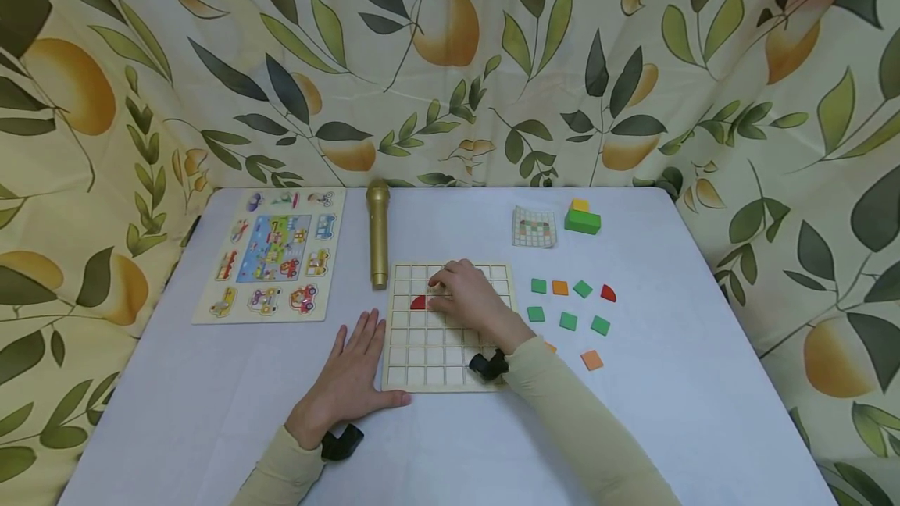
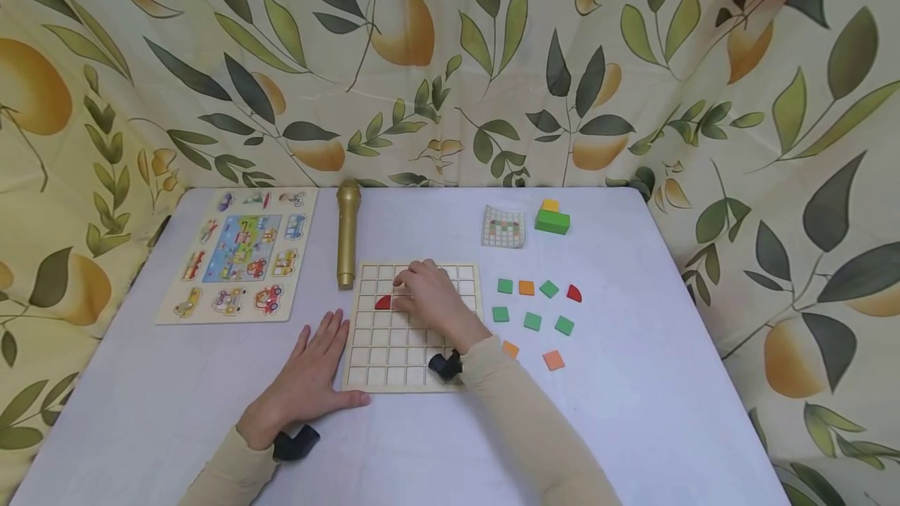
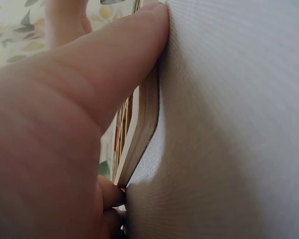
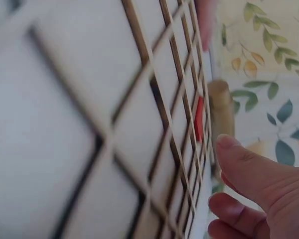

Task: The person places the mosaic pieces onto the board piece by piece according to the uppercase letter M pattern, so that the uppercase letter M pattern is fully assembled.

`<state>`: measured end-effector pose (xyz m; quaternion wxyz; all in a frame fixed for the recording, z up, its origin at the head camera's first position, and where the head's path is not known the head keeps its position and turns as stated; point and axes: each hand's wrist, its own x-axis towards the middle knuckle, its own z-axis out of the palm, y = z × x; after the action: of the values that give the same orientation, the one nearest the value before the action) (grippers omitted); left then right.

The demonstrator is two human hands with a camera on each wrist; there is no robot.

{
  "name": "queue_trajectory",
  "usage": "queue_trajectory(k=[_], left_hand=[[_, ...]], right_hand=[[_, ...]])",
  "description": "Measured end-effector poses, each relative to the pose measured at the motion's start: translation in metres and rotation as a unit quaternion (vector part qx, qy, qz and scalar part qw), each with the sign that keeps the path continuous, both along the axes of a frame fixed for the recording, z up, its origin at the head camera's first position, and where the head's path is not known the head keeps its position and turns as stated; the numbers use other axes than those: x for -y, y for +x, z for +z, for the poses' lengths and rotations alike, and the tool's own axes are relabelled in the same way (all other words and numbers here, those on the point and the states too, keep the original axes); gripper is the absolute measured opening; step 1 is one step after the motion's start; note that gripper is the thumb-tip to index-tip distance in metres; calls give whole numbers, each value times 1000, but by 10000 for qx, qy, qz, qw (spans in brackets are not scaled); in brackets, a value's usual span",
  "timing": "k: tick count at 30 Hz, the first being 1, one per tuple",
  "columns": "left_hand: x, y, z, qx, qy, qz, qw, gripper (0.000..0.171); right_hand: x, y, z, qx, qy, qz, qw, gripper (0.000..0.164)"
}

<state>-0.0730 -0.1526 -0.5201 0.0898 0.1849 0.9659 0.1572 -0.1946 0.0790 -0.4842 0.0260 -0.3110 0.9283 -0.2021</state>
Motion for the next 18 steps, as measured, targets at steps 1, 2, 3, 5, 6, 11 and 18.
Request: queue_trajectory(k=[1,2,3,5,6,11,18], left_hand=[[0,0,0,-8,10,1,10000,127],[0,0,0,-11,19,1,10000,127],[0,0,0,-13,36,3,10000,127],[-1,0,0,-13,58,11,10000,127],[-1,0,0,-9,69,15,10000,128],[-1,0,0,-19,95,14,10000,127],[-2,0,1,-46,110,14,9999,127]], right_hand=[[-5,-1,2,-20,-60,10,10000,28],[-10,-2,4,-37,-140,7,9999,28],[-16,-3,6,-45,-186,-14,9998,29],[-28,-4,8,-75,-255,-115,9996,29],[-34,-5,9,-68,-308,-173,9994,30],[-69,-8,11,-27,-498,-505,9975,33],[-116,-11,10,214,-320,-1089,9933,37]])
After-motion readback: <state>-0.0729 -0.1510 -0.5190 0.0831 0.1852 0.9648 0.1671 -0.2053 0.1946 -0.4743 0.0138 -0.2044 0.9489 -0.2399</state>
